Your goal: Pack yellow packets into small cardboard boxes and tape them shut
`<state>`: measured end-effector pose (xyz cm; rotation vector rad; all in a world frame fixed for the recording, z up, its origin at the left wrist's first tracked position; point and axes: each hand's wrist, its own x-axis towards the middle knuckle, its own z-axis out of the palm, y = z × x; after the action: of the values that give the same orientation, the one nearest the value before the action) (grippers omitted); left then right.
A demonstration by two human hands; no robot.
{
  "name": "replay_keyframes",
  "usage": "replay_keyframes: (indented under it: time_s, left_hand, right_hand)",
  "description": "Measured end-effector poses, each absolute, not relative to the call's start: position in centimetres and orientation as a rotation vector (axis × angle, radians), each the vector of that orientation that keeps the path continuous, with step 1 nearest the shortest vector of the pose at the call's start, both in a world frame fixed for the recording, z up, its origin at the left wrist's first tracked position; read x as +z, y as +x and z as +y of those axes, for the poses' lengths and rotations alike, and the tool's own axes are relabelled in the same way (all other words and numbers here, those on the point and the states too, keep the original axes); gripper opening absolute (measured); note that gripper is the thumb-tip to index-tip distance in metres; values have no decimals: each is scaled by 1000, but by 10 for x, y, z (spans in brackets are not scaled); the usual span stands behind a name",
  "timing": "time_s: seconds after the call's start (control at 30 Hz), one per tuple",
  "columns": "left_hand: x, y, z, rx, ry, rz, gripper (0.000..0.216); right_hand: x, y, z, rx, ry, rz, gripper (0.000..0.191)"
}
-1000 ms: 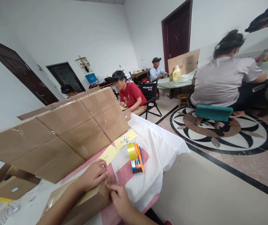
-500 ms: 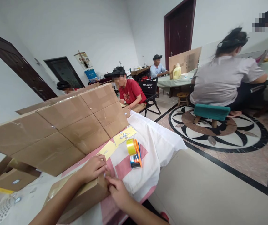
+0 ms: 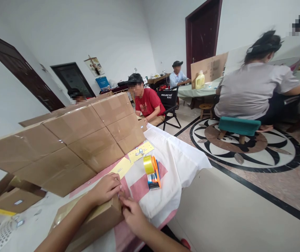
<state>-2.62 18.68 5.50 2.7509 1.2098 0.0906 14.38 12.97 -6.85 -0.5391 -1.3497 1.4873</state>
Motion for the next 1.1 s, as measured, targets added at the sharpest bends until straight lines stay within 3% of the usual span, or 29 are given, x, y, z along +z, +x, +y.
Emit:
replay_keyframes:
  time_s: [0.77,0.93,1.1]
  left_hand:
    - [62,-28,188,-11,2650,1283,56]
    - [64,-26,189,-15,2679,1243,52]
    - [65,-26,188,-36,2694,1235,52]
  right_hand:
    - [-80,146,127,1380,-646,-1469,44]
    - [-83,144,126,1425,-670,-1418,51]
    - [-85,141,126,1444,-675,-1436,45]
